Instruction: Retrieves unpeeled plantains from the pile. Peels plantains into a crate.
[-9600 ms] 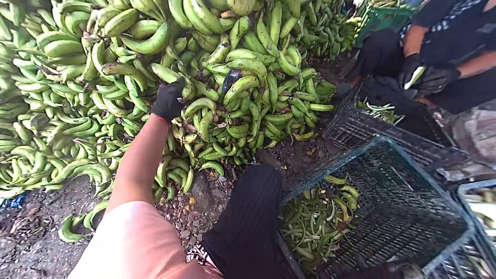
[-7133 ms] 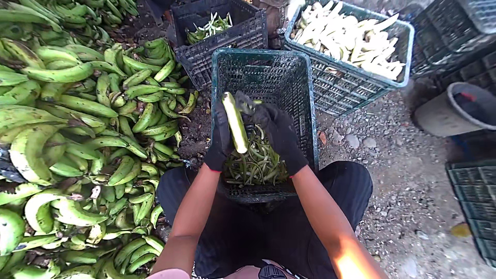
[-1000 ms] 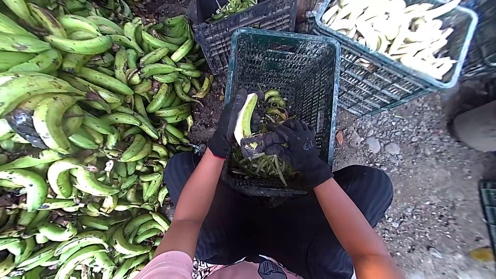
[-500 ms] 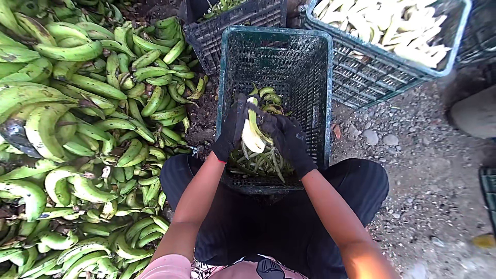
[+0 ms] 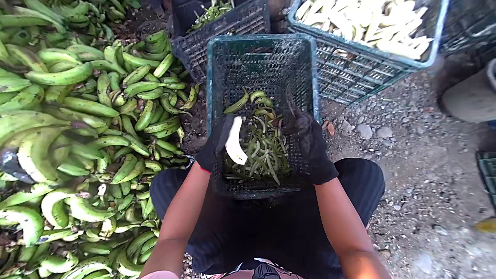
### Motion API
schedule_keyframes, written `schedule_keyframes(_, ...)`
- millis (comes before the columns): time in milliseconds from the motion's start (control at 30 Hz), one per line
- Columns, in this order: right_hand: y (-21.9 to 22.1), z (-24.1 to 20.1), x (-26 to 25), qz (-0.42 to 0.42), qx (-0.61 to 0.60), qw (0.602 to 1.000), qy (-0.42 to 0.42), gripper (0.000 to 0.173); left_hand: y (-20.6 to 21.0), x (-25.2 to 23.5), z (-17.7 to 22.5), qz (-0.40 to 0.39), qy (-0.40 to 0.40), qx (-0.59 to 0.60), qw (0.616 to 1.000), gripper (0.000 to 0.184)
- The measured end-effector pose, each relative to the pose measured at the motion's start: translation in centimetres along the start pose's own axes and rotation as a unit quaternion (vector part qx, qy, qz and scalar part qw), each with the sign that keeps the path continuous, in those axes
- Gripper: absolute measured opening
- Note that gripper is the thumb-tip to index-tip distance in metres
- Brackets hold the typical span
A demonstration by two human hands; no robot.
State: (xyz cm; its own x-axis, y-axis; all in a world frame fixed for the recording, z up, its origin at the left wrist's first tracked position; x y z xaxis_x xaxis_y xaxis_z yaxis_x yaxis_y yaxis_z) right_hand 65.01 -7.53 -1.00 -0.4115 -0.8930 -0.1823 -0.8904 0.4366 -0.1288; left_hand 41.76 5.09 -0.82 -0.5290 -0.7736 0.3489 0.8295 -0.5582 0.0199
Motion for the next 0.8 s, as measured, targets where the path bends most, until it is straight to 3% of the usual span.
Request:
schedule_keyframes(33, -0.9, -0.2, 0.0, 0.010, -0.003, 1.000, -0.003, 0.065, 0.2, -0.2, -1.0, 0.019, -0.023, -0.019, 0.999, 0.055)
schedule_keyframes(100, -2.2, -1.5, 0.1, -0.022, 0.105, 0.994, 0.000, 0.071, 0.3, -0.4, -2.2, 0.049, -0.053, -0.015, 0.997, 0.052)
schedule_keyframes(167, -2.4, -1.4, 0.4, -0.103, 0.265, 0.959, -0.004, 0.074, 0.5, -0.5, -2.3, 0.067, -0.057, -0.008, 0.996, 0.052)
schedule_keyframes(233, -1.3, -0.2, 0.9, -0.169, 0.350, 0.921, -0.018, 0.072, 0.7, -0.6, -1.7, 0.063, -0.045, -0.021, 0.997, 0.054)
schedule_keyframes(400, 1.7, 1.2, 1.5, -0.288, 0.349, 0.890, -0.046, 0.060, 2.2, -0.1, -0.6, 0.049, -0.036, -0.076, 0.995, 0.053)
schedule_keyframes(467, 2.6, 0.9, 1.4, -0.249, 0.352, 0.902, 0.006, 0.052, 2.2, 0.1, -0.7, 0.026, -0.019, -0.095, 0.995, 0.054)
schedule_keyframes(533, 3.1, 0.8, 1.2, -0.156, 0.303, 0.936, 0.083, 0.049, 2.6, 0.6, -0.5, 0.008, 0.011, -0.054, 0.998, 0.045)
schedule_keyframes(600, 3.3, 1.5, 1.1, -0.074, 0.186, 0.972, 0.122, 0.055, 2.3, 0.7, -0.4, 0.039, -0.013, -0.031, 0.999, 0.048)
schedule_keyframes(667, 3.1, 1.9, 1.0, -0.066, 0.168, 0.973, 0.145, 0.057, 1.6, 0.7, -0.6, 0.080, -0.027, -0.066, 0.994, 0.050)
schedule_keyframes(733, 1.9, 1.2, 1.3, -0.143, 0.286, 0.923, 0.214, 0.067, 0.2, 0.5, -1.6, 0.086, -0.026, -0.135, 0.987, 0.055)
schedule_keyframes(800, 1.1, 1.6, 2.3, -0.245, 0.373, 0.846, 0.291, 0.073, -0.9, 0.4, -2.8, 0.095, -0.026, -0.187, 0.977, 0.058)
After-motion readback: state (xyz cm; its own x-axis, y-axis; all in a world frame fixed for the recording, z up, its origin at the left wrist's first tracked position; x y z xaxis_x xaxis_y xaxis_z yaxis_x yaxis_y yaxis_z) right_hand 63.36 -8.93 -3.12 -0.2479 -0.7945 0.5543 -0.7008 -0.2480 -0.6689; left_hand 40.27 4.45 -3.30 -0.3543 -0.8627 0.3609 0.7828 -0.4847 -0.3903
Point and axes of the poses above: each hand's wrist, its own x-axis away from the middle knuckle, its own y-axis out of the palm, z = x × y, the point moved 1 cm from there along -x, towards the middle knuckle, and after that the axes turned 3 degrees about -x, right-handed, at the moved point
